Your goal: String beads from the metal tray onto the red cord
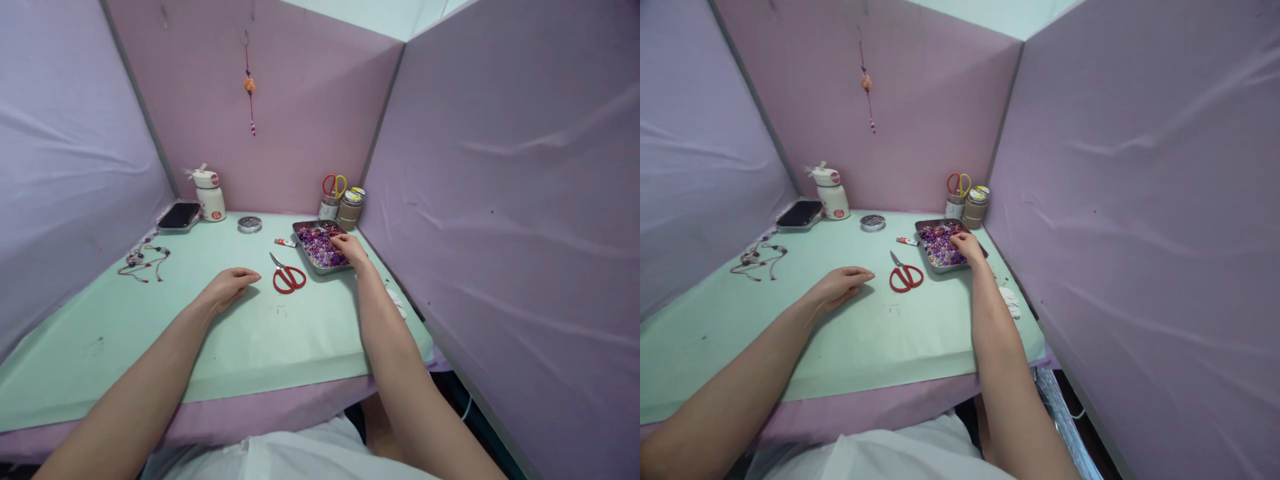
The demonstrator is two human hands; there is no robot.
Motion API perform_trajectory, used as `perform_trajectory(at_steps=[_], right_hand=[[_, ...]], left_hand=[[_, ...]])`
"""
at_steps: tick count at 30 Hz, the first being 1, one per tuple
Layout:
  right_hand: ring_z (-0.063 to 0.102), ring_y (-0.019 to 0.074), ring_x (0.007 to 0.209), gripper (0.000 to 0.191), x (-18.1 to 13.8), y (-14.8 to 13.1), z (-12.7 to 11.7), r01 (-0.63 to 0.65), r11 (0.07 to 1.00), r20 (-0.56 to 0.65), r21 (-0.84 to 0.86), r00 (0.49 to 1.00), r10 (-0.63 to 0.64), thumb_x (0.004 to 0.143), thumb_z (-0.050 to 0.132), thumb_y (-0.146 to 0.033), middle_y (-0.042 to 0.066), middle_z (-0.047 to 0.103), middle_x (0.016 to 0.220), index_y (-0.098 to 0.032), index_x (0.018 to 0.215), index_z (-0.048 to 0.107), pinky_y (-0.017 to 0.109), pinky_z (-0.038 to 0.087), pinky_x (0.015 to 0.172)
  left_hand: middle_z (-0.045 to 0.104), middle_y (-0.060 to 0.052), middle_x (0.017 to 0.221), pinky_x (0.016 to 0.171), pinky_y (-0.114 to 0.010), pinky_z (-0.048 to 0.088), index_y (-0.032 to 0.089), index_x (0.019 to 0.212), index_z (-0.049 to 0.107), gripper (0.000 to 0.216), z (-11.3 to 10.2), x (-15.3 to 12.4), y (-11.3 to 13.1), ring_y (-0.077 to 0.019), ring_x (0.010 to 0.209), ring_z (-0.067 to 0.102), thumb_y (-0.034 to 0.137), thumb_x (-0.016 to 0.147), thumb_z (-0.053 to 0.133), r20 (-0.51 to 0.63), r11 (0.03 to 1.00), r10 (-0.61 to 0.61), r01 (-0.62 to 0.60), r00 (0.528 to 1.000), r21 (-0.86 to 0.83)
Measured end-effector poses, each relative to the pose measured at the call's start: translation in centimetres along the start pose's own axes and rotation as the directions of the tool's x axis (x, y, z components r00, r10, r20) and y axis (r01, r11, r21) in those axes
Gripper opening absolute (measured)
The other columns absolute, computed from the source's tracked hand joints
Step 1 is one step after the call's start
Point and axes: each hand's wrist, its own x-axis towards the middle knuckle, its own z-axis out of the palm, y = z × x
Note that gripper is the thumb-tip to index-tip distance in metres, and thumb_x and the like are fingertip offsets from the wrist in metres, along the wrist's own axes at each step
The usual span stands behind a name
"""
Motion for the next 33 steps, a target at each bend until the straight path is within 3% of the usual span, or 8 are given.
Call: perform_trajectory(at_steps=[4,11,15,21,25,30,33], right_hand=[[0.050,0.0086,0.056,0.017,-0.1,-0.2,0.0,-0.008,1.000,0.037,0.029,0.999,0.007,0.070,0.059,-0.032,0.002,0.065,0.069,-0.015,0.072,0.060,0.019,0.038,0.052],[0.043,0.0071,0.050,0.013,-0.3,-0.5,-0.4,0.003,0.999,0.000,0.044,1.000,-0.003,0.069,0.062,-0.027,0.000,0.062,0.063,-0.014,0.071,0.061,0.019,0.035,0.048],[0.040,0.0061,0.046,0.009,-0.4,-0.6,-0.7,-0.020,0.998,0.004,-0.061,1.000,0.020,0.070,0.061,-0.021,-0.001,0.060,0.061,-0.013,0.074,0.064,0.019,0.032,0.046],[0.055,0.0100,0.058,0.032,-0.5,-0.6,-0.7,0.003,0.967,-0.004,-0.255,1.000,-0.005,0.072,0.060,-0.014,0.001,0.065,0.069,-0.011,0.104,0.060,0.021,0.043,0.057],[0.058,0.0113,0.060,0.031,-0.5,-0.8,-1.0,-0.017,0.946,-0.020,-0.325,1.000,0.011,0.074,0.058,-0.015,0.002,0.066,0.071,-0.012,0.105,0.057,0.021,0.045,0.059],[0.058,0.0106,0.061,0.015,-1.2,-1.9,-4.3,-0.009,0.916,-0.108,-0.400,0.993,-0.038,0.072,0.056,-0.012,0.003,0.066,0.072,-0.014,0.085,0.063,0.020,0.043,0.059],[0.056,0.0107,0.061,0.011,-2.3,-2.1,-7.2,-0.076,0.857,-0.191,-0.509,0.981,-0.026,0.072,0.054,-0.012,0.004,0.067,0.070,-0.013,0.077,0.064,0.021,0.041,0.059]], left_hand=[[0.044,0.005,0.049,0.038,-0.020,0.021,0.014,0.081,0.067,0.035,0.0,0.0,0.0,-0.0038,0.040,0.029,0.037,0.057,0.078,0.005,1.000,0.007,-0.007,1.000,0.003],[0.044,0.005,0.051,0.041,-0.019,0.024,0.014,0.080,0.066,0.034,0.1,-0.4,0.4,-0.0039,0.042,0.029,0.037,0.057,0.078,-0.012,1.000,-0.010,0.010,1.000,0.011],[0.044,0.006,0.052,0.042,-0.019,0.024,0.015,0.080,0.065,0.034,0.0,-0.3,0.3,-0.0036,0.043,0.030,0.037,0.058,0.077,-0.007,1.000,-0.005,0.005,1.000,-0.005],[0.042,0.006,0.048,0.040,-0.020,0.019,0.015,0.079,0.065,0.032,0.1,-0.5,0.5,-0.0038,0.040,0.029,0.037,0.059,0.077,0.016,1.000,0.002,-0.002,1.000,0.006],[0.041,0.006,0.047,0.039,-0.021,0.017,0.015,0.077,0.065,0.032,0.3,-0.9,0.9,-0.0047,0.039,0.029,0.037,0.057,0.077,0.012,1.000,0.005,-0.005,1.000,0.011],[0.042,0.006,0.046,0.037,-0.021,0.017,0.016,0.079,0.066,0.034,0.0,-0.6,0.7,-0.0051,0.039,0.030,0.038,0.056,0.078,-0.004,0.999,-0.014,0.014,1.000,0.038],[0.041,0.006,0.045,0.037,-0.020,0.018,0.016,0.079,0.066,0.034,0.0,-0.2,0.3,-0.0050,0.038,0.031,0.038,0.056,0.078,0.013,0.999,-0.011,0.010,1.000,0.038]])
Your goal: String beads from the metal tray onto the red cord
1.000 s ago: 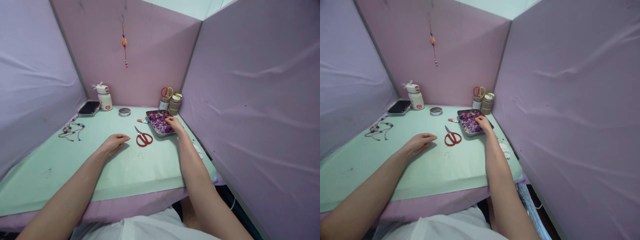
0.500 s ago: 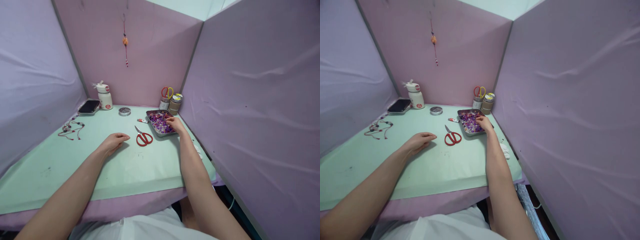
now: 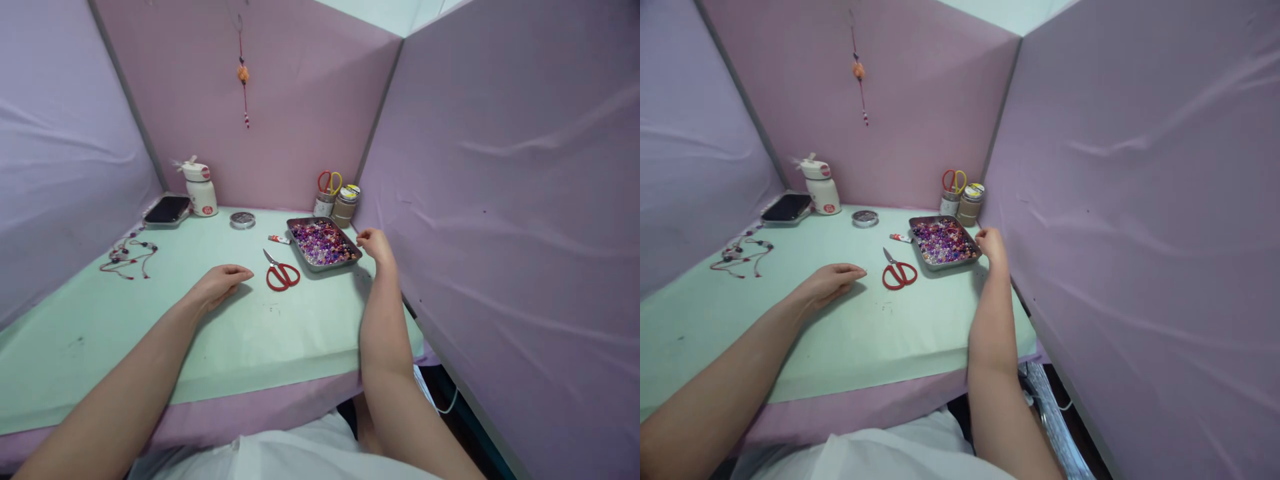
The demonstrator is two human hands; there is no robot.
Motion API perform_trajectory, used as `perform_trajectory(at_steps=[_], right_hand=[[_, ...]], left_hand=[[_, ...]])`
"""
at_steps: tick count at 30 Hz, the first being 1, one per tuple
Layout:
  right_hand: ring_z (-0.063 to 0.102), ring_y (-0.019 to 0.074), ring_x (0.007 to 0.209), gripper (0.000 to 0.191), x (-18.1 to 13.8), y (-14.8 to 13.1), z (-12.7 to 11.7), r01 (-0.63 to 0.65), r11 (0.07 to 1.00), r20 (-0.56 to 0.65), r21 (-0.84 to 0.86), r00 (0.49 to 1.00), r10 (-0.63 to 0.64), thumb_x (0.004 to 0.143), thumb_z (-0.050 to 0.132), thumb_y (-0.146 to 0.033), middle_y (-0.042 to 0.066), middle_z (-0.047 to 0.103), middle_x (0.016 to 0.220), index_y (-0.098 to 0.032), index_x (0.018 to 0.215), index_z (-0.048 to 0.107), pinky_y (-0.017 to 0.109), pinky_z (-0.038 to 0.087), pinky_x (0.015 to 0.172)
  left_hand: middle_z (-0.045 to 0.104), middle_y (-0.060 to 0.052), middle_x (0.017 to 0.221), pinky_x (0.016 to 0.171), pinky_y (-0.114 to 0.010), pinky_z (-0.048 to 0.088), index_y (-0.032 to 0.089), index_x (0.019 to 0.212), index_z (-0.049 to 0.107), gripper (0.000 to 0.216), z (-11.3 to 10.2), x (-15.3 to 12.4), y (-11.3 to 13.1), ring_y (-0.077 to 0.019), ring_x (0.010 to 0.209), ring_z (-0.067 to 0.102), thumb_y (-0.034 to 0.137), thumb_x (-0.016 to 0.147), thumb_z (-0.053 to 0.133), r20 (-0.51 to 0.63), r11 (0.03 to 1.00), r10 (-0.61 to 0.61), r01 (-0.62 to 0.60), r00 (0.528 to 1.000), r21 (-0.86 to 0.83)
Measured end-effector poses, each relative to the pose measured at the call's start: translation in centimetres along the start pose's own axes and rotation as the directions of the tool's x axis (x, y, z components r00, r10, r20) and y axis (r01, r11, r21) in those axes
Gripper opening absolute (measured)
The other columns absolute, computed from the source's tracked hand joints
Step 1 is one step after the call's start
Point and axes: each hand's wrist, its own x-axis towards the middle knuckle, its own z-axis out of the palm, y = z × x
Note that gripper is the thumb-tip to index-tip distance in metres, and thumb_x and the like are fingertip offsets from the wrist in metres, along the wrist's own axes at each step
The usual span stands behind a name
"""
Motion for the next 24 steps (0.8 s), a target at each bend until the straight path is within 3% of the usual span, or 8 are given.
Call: perform_trajectory(at_steps=[6,15,18,20,22,24], right_hand=[[0.055,0.0118,0.056,0.010,-0.6,3.3,-1.8,-0.211,0.951,0.088,-0.225,0.968,0.236,0.070,0.057,-0.009,0.006,0.066,0.063,-0.014,0.066,0.064,0.024,0.040,0.059],[0.063,0.0180,0.067,0.005,0.0,4.5,-1.5,-0.253,0.931,0.081,-0.264,0.956,0.283,0.073,0.064,-0.018,0.009,0.067,0.067,-0.017,0.073,0.069,0.029,0.044,0.064],[0.064,0.0206,0.075,0.010,-0.2,3.3,-1.2,-0.213,0.939,-0.035,-0.271,0.977,0.211,0.074,0.062,-0.019,0.013,0.069,0.079,-0.017,0.079,0.071,0.030,0.044,0.068],[0.064,0.0205,0.079,0.014,-0.4,1.9,-0.6,-0.121,0.959,-0.115,-0.257,0.989,0.094,0.075,0.061,-0.021,0.013,0.069,0.084,-0.017,0.083,0.071,0.029,0.044,0.071],[0.063,0.0179,0.079,0.015,-0.5,0.1,0.5,0.034,0.976,-0.099,-0.213,0.994,-0.056,0.076,0.058,-0.021,0.010,0.070,0.084,-0.016,0.083,0.071,0.026,0.043,0.071],[0.062,0.0151,0.075,0.015,-0.5,-1.8,1.8,0.183,0.969,0.014,-0.169,0.983,-0.183,0.076,0.058,-0.020,0.006,0.070,0.081,-0.017,0.083,0.071,0.023,0.043,0.069]], left_hand=[[0.042,0.006,0.047,0.038,-0.019,0.022,0.015,0.079,0.067,0.034,0.3,-0.1,0.1,-0.0046,0.039,0.032,0.036,0.055,0.079,-0.014,1.000,0.013,-0.013,1.000,-0.004],[0.042,0.006,0.047,0.036,-0.019,0.020,0.017,0.082,0.067,0.039,0.0,0.0,0.1,-0.0057,0.039,0.034,0.039,0.053,0.079,-0.039,0.999,-0.024,0.025,0.999,0.034],[0.039,0.006,0.045,0.036,-0.019,0.017,0.017,0.082,0.067,0.038,0.1,0.0,0.1,-0.0056,0.039,0.031,0.040,0.055,0.079,-0.022,0.999,-0.020,0.021,1.000,0.042],[0.038,0.007,0.044,0.036,-0.019,0.018,0.017,0.081,0.067,0.036,0.1,-0.1,0.1,-0.0054,0.039,0.030,0.040,0.056,0.078,-0.011,1.000,-0.005,0.005,1.000,0.030],[0.040,0.006,0.046,0.038,-0.019,0.022,0.016,0.079,0.067,0.035,0.1,-0.1,0.1,-0.0052,0.040,0.031,0.038,0.055,0.078,-0.012,1.000,0.010,-0.010,1.000,0.007],[0.042,0.006,0.048,0.040,-0.019,0.025,0.016,0.078,0.067,0.034,0.1,-0.2,0.1,-0.0052,0.041,0.033,0.037,0.055,0.079,-0.010,1.000,0.012,-0.012,1.000,-0.008]])
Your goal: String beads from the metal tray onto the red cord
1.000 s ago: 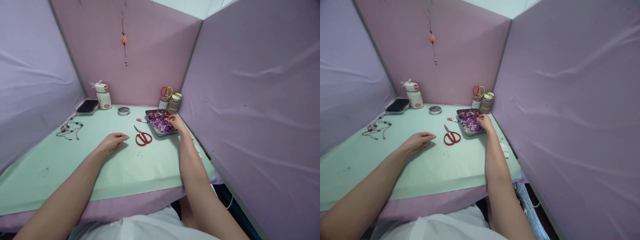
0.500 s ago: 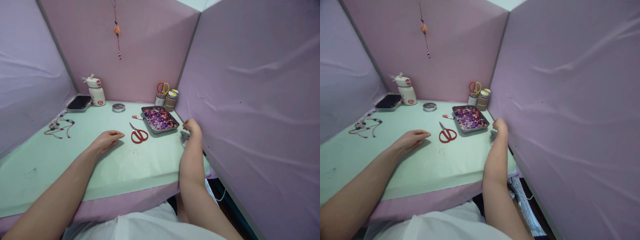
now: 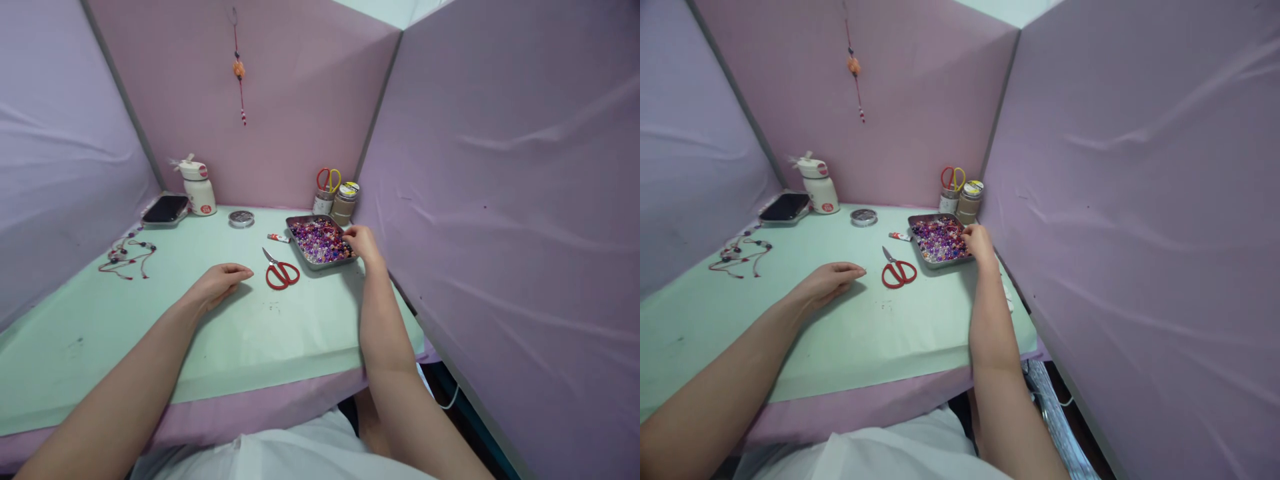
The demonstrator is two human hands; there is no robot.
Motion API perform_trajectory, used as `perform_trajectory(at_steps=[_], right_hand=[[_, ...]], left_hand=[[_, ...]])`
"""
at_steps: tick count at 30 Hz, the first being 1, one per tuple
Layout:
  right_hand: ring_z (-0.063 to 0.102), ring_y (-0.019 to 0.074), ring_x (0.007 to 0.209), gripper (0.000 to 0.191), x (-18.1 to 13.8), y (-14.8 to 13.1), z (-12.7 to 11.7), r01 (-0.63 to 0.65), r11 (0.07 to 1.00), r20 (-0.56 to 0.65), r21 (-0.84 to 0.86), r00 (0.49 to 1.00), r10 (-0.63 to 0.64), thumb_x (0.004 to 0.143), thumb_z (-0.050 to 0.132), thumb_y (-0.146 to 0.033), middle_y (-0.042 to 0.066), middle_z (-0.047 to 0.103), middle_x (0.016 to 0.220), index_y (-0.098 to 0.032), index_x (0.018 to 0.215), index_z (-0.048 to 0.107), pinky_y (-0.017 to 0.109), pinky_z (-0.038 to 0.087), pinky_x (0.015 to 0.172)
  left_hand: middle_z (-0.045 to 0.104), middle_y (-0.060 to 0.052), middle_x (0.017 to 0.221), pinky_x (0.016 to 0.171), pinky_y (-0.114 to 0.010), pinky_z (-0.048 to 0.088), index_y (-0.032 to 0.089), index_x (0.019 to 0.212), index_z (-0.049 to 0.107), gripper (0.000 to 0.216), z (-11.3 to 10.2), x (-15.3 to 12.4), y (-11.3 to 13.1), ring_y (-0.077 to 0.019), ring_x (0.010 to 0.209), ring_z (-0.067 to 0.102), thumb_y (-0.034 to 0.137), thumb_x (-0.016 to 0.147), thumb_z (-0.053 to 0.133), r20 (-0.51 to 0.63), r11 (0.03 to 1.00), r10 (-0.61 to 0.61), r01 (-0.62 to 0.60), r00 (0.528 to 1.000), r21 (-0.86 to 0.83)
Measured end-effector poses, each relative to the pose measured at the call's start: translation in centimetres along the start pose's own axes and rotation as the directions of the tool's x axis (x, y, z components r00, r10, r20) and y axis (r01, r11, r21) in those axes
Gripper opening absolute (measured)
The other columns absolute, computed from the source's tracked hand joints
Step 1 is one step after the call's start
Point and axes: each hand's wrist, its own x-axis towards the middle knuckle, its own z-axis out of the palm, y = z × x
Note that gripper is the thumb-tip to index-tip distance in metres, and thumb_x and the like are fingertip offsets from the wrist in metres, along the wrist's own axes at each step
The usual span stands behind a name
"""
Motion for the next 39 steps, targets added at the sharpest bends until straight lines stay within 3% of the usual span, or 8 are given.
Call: perform_trajectory(at_steps=[4,9,14,20,26,32,36,39], right_hand=[[0.060,0.0141,0.070,0.010,1.1,-3.0,1.9,0.209,0.977,0.253,-0.051,0.949,-0.189,0.070,0.063,-0.014,0.004,0.070,0.073,-0.018,0.074,0.072,0.022,0.041,0.066],[0.061,0.0148,0.068,0.014,2.2,-4.2,4.2,0.276,0.954,0.411,-0.119,0.888,-0.206,0.066,0.064,-0.008,0.004,0.071,0.073,-0.019,0.069,0.072,0.022,0.042,0.065],[0.062,0.0174,0.071,0.013,2.1,-4.1,5.8,0.251,0.958,0.405,-0.139,0.897,-0.176,0.066,0.066,-0.010,0.007,0.071,0.076,-0.019,0.073,0.072,0.023,0.043,0.068],[0.062,0.0182,0.080,0.016,1.8,-2.9,5.4,0.172,0.967,0.306,-0.190,0.946,-0.108,0.071,0.060,-0.010,0.008,0.071,0.084,-0.019,0.078,0.071,0.025,0.043,0.074],[0.061,0.0173,0.073,0.010,1.9,-1.8,5.2,0.173,0.971,0.360,-0.166,0.927,-0.104,0.065,0.066,-0.010,0.007,0.071,0.077,-0.018,0.071,0.070,0.024,0.044,0.068],[0.062,0.0144,0.078,0.015,1.9,-2.4,5.3,0.233,0.968,0.314,-0.091,0.929,-0.194,0.074,0.061,-0.015,0.005,0.072,0.086,-0.018,0.084,0.072,0.022,0.044,0.074],[0.064,0.0155,0.079,0.016,1.8,-2.4,5.4,0.214,0.958,0.422,-0.191,0.899,-0.117,0.069,0.066,-0.013,0.006,0.072,0.085,-0.018,0.083,0.072,0.021,0.045,0.073],[0.065,0.0184,0.079,0.016,1.6,-2.4,5.4,0.191,0.950,0.430,-0.245,0.900,-0.069,0.065,0.067,-0.010,0.009,0.072,0.082,-0.015,0.079,0.072,0.023,0.046,0.072]], left_hand=[[0.047,0.004,0.052,0.040,-0.020,0.024,0.015,0.078,0.067,0.034,0.0,0.1,-0.1,-0.0044,0.042,0.032,0.036,0.055,0.079,0.005,1.000,0.003,-0.003,1.000,-0.010],[0.041,0.006,0.047,0.039,-0.020,0.019,0.015,0.078,0.066,0.035,-0.1,0.2,-0.2,-0.0050,0.040,0.031,0.037,0.055,0.079,0.019,1.000,-0.001,0.001,1.000,-0.007],[0.044,0.005,0.049,0.040,-0.020,0.022,0.014,0.078,0.067,0.035,0.2,-0.1,0.0,-0.0045,0.041,0.032,0.036,0.055,0.079,-0.007,1.000,-0.015,0.015,1.000,0.005],[0.043,0.005,0.047,0.039,-0.020,0.022,0.015,0.077,0.066,0.032,0.4,-0.4,0.4,-0.0053,0.041,0.032,0.035,0.055,0.079,-0.020,0.999,-0.031,0.032,0.999,0.014],[0.047,0.004,0.051,0.041,-0.019,0.027,0.015,0.077,0.068,0.034,0.1,0.3,-0.3,-0.0048,0.044,0.036,0.036,0.053,0.080,-0.010,1.000,-0.015,0.015,1.000,0.009],[0.051,0.002,0.052,0.040,-0.020,0.028,0.015,0.077,0.069,0.035,0.2,0.0,-0.1,-0.0064,0.044,0.039,0.036,0.051,0.081,-0.026,1.000,-0.017,0.017,1.000,0.002],[0.052,0.002,0.051,0.040,-0.020,0.029,0.014,0.076,0.069,0.034,0.4,-0.5,0.4,-0.0067,0.044,0.040,0.034,0.051,0.082,-0.039,1.000,-0.020,0.020,0.999,-0.001],[0.051,0.003,0.050,0.040,-0.020,0.029,0.014,0.075,0.068,0.034,0.5,-0.7,0.5,-0.0062,0.043,0.039,0.034,0.051,0.081,-0.054,1.000,-0.028,0.029,0.998,0.011]])
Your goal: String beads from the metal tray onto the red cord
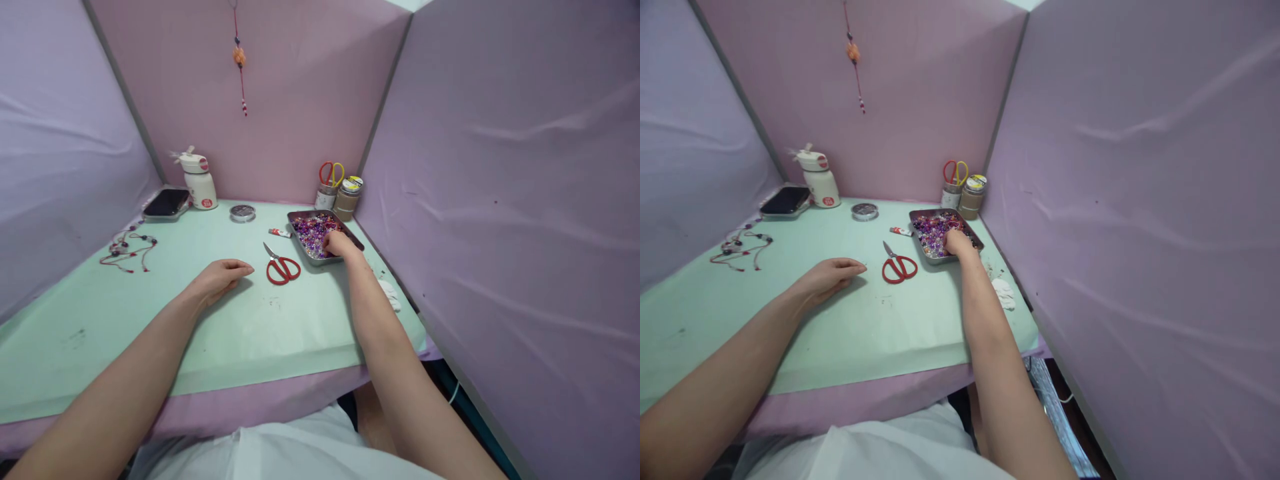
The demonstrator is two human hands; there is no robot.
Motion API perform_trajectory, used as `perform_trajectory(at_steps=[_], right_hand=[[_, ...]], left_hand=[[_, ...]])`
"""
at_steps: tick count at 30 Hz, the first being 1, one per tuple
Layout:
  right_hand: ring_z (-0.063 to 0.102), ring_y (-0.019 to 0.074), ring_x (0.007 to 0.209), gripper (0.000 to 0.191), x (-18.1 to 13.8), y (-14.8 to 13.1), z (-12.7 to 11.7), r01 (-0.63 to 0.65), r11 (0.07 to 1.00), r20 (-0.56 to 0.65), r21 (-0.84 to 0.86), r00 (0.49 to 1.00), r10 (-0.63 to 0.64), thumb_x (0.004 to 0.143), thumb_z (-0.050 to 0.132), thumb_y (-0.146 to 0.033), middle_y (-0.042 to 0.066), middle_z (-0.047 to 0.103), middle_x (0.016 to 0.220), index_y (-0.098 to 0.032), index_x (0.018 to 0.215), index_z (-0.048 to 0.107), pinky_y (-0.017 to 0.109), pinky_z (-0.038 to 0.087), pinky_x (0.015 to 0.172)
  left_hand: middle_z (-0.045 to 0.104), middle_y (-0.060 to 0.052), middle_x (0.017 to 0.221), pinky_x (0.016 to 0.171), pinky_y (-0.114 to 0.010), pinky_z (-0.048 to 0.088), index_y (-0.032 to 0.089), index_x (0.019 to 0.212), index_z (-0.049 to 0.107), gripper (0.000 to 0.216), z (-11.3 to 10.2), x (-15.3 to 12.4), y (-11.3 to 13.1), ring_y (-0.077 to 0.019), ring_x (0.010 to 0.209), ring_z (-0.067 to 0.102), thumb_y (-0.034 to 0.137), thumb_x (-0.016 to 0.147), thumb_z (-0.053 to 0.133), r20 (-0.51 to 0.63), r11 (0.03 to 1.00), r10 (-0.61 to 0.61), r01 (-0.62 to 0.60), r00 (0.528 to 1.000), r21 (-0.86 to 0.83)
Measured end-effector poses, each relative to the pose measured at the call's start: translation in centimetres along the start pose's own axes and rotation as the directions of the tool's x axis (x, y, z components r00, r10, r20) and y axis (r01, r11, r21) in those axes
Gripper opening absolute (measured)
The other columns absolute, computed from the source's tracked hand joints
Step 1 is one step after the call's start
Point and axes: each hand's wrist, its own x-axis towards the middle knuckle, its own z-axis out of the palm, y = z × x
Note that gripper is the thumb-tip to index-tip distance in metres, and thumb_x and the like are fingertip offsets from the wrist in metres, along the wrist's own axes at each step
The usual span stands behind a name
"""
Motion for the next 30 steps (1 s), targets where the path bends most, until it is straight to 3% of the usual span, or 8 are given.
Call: perform_trajectory(at_steps=[6,9,12,18,21,26,30], right_hand=[[0.065,0.0178,0.078,0.010,-0.4,0.1,-0.7,0.006,1.000,0.039,-0.007,0.999,-0.006,0.072,0.065,-0.016,0.010,0.072,0.082,-0.014,0.078,0.072,0.022,0.046,0.072],[0.064,0.0199,0.089,0.018,-0.2,0.3,-0.7,-0.017,1.000,-0.091,0.010,0.996,0.018,0.080,0.058,-0.023,0.011,0.071,0.092,-0.015,0.090,0.071,0.027,0.046,0.081],[0.062,0.0192,0.098,0.025,0.2,0.1,-0.2,0.060,0.996,-0.181,0.069,0.982,-0.047,0.081,0.052,-0.015,0.010,0.070,0.103,-0.017,0.098,0.070,0.027,0.044,0.089],[0.056,0.0158,0.114,0.054,0.3,-1.6,0.7,0.246,0.944,-0.061,0.221,0.969,-0.238,0.075,0.042,0.002,0.002,0.062,0.125,-0.022,0.119,0.062,0.025,0.039,0.100],[0.058,0.0150,0.111,0.056,-0.1,-2.2,0.6,0.255,0.931,0.022,0.260,0.963,-0.270,0.071,0.042,0.005,-0.001,0.064,0.121,-0.023,0.114,0.065,0.023,0.041,0.097],[0.060,0.0230,0.102,0.030,-0.7,-1.8,-0.3,-0.022,0.998,-0.009,0.067,1.000,0.023,0.074,0.051,-0.005,0.009,0.071,0.098,-0.018,0.087,0.073,0.033,0.042,0.093],[0.052,0.0295,0.111,0.026,-0.8,-1.4,-0.6,-0.107,0.994,-0.127,-0.010,0.986,0.105,0.079,0.049,-0.010,0.013,0.065,0.110,-0.020,0.090,0.071,0.044,0.039,0.092]], left_hand=[[0.044,0.005,0.048,0.039,-0.019,0.025,0.015,0.078,0.067,0.037,-0.3,0.7,-0.6,-0.0046,0.041,0.033,0.038,0.053,0.081,0.051,1.000,0.005,-0.004,0.999,-0.007],[0.048,0.004,0.052,0.040,-0.018,0.028,0.015,0.077,0.068,0.037,-0.4,0.9,-0.8,-0.0048,0.044,0.036,0.037,0.052,0.081,0.042,1.000,0.015,-0.015,0.999,-0.006],[0.052,0.003,0.053,0.042,-0.019,0.031,0.015,0.075,0.069,0.034,-0.2,0.7,-0.6,-0.0060,0.046,0.041,0.036,0.051,0.081,0.013,1.000,0.030,-0.030,0.999,-0.005],[0.051,0.002,0.049,0.042,-0.020,0.033,0.015,0.072,0.069,0.032,0.1,0.1,-0.1,-0.0086,0.047,0.044,0.033,0.049,0.082,-0.011,1.000,0.021,-0.021,1.000,-0.005],[0.052,0.002,0.050,0.042,-0.020,0.032,0.015,0.072,0.069,0.032,0.1,0.1,-0.1,-0.0084,0.047,0.044,0.032,0.048,0.082,-0.010,1.000,0.021,-0.021,1.000,-0.003],[0.055,0.002,0.057,0.043,-0.018,0.033,0.015,0.075,0.069,0.034,-0.1,0.4,-0.5,-0.0053,0.047,0.041,0.035,0.050,0.082,0.009,1.000,0.019,-0.019,1.000,0.009],[0.051,0.004,0.054,0.040,-0.018,0.028,0.015,0.079,0.068,0.037,-0.3,0.7,-0.7,-0.0036,0.043,0.034,0.038,0.053,0.081,0.047,1.000,-0.005,0.005,0.999,0.008]])
